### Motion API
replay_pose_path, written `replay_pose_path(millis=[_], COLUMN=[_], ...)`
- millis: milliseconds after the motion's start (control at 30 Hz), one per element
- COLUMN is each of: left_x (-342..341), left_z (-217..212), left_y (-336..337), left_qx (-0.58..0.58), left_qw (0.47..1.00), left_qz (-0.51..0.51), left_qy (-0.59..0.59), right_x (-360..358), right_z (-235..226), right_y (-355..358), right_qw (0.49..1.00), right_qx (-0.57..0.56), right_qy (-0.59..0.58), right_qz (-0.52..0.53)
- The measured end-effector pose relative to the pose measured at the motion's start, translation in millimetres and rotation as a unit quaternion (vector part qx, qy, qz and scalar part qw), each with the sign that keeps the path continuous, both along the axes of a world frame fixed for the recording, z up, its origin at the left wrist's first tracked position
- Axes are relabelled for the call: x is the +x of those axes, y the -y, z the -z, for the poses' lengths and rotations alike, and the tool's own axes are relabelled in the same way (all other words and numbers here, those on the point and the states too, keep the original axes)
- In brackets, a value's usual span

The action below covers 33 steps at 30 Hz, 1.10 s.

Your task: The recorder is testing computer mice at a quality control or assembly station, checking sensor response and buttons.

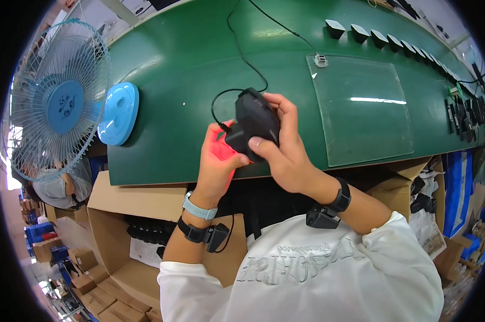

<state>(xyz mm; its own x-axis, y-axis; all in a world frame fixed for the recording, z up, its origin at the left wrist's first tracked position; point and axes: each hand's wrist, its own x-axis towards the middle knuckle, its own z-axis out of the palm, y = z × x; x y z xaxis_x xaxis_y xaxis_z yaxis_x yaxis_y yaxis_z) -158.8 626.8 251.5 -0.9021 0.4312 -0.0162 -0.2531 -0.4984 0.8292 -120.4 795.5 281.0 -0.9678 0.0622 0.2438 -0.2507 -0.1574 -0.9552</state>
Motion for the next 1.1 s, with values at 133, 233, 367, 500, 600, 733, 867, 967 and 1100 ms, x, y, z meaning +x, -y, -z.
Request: replay_pose_path(millis=[133, 233, 367, 500, 600, 733, 867, 967, 1100], left_x=[1.2, 3.2, 0.6, -11.9, -12.4, -9.4, -7.6, -7.2, -5.7], left_z=[-3.3, -5.4, -5.1, -5.5, -4.7, 1.8, 6.4, 5.8, 5.7], left_y=[0.4, -0.8, -1.2, 9.2, 13.4, 15.9, 17.2, 13.3, 9.9], left_qx=[-0.014, -0.005, 0.060, 0.121, -0.003, -0.100, -0.129, -0.194, -0.284], left_qw=[0.999, 0.999, 0.995, 0.984, 0.997, 0.993, 0.990, 0.977, 0.932], left_qz=[0.012, 0.020, 0.041, 0.058, -0.024, -0.046, -0.015, -0.058, -0.100], left_qy=[0.031, 0.034, 0.073, 0.116, 0.068, 0.054, 0.055, -0.065, -0.204], right_x=[-0.6, -4.6, -6.9, -19.1, -22.3, -23.3, -25.6, -19.9, -11.8], right_z=[4.7, 10.2, 10.0, 6.6, 10.7, 18.2, 16.4, 10.4, 11.1], right_y=[-0.1, -1.3, -12.0, -41.4, -53.5, -56.1, -51.9, -41.5, -11.3], right_qw=[0.996, 0.977, 0.972, 0.931, 0.894, 0.855, 0.846, 0.838, 0.950], right_qx=[0.073, 0.140, 0.162, 0.324, 0.431, 0.506, 0.517, 0.509, 0.308], right_qy=[-0.052, -0.157, -0.162, -0.137, -0.087, -0.068, -0.090, -0.157, -0.056], right_qz=[0.002, 0.022, 0.054, 0.093, 0.093, 0.090, 0.091, 0.118, 0.006])
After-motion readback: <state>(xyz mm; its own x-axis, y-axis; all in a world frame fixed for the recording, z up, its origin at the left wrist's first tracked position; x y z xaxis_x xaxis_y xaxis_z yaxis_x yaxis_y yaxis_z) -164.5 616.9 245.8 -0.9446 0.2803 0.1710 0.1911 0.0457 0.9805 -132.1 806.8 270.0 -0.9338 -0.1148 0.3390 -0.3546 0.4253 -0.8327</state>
